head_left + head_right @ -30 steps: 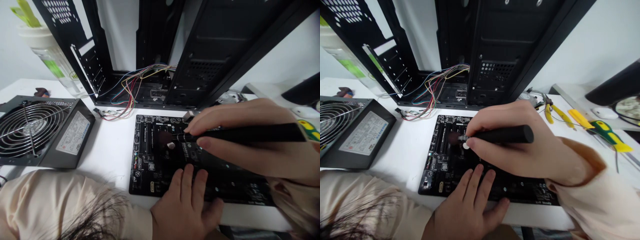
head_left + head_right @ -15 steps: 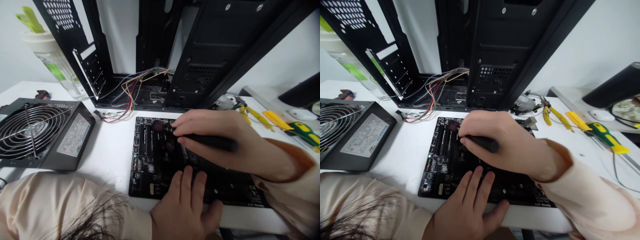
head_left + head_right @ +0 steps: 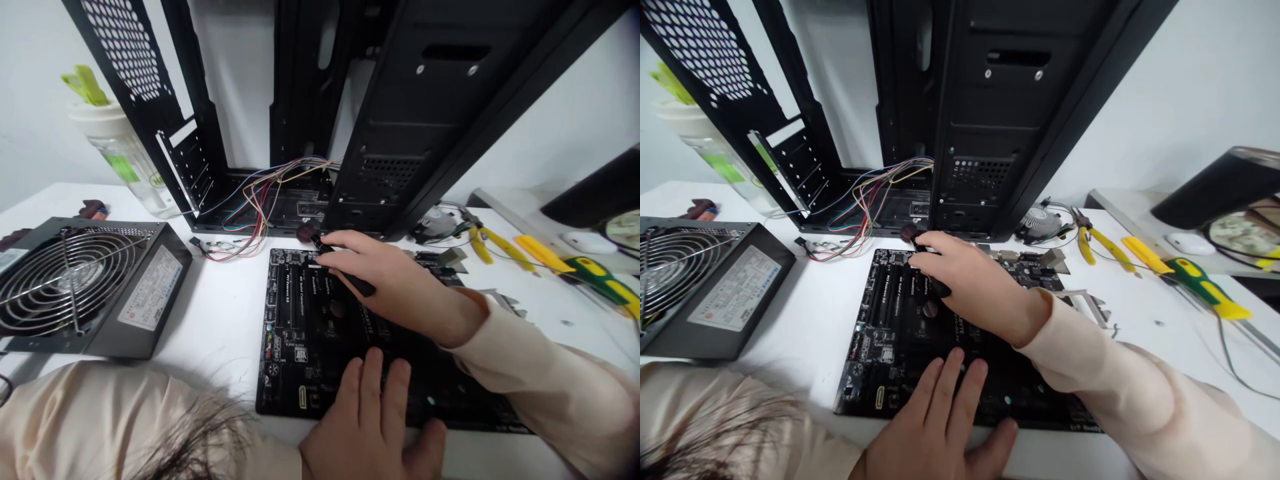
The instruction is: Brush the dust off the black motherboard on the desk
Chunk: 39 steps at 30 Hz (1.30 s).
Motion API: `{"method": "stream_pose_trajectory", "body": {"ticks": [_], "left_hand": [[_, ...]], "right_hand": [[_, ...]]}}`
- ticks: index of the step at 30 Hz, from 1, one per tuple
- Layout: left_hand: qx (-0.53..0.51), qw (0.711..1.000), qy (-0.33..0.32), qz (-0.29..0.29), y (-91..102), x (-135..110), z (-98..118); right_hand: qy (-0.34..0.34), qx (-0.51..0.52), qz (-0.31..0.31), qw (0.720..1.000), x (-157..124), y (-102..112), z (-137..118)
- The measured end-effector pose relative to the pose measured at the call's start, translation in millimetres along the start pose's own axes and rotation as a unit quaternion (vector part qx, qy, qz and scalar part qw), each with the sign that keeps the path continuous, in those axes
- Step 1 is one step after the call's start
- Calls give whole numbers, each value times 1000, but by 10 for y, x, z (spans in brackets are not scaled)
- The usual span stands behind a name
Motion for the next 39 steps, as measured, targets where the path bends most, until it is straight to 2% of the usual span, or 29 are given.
{"method": "stream_pose_trajectory", "body": {"ticks": [4,6,10,14,17,19,22,24,26,28,30,32,34,37,39], "left_hand": [[7,1000,1,3,-42,-58,27],[4,1000,4,14,-47,-73,30],[5,1000,-5,13,-51,-66,29],[-2,1000,-4,5,-37,-32,-2],[-4,1000,-7,6,-19,-9,-13],[-4,1000,-5,8,-9,5,-15],[-10,1000,12,18,1,24,-24],[-15,999,20,20,0,33,-29],[-18,1000,14,20,0,40,-25],[-21,1000,13,15,-1,42,-25],[-21,999,27,16,1,37,-34],[-19,999,46,16,-7,24,-40],[-13,999,38,22,-18,2,-14],[12,1000,10,8,-65,-48,37],[30,1000,1,0,-93,-91,42]], "right_hand": [[-1,137,46,989,18,74,-56],[-17,163,35,986,22,79,-24],[-43,61,-22,997,3,62,51],[-11,14,41,999,-12,166,-57],[6,80,-10,997,-8,119,-122],[-6,65,-43,997,-13,88,-102],[-28,-22,-6,999,-20,164,-96],[-11,34,3,999,-16,220,-190],[20,157,-44,986,-5,215,-321],[32,230,-97,968,0,177,-404],[24,200,-85,976,3,166,-388],[8,132,-27,991,-6,198,-333],[12,136,-10,991,-29,215,-330],[52,240,-76,966,-67,187,-418],[66,246,-104,961,-92,166,-441]]}}
Point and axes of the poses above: each hand's wrist, its own x-axis towards the middle knuckle, its own y-axis out of the back of the hand, z = x × y, the point moved 5 cm from there along x, towards the middle knuckle, and after that the axes turned 9 degrees about x, right-handed, at the moved point
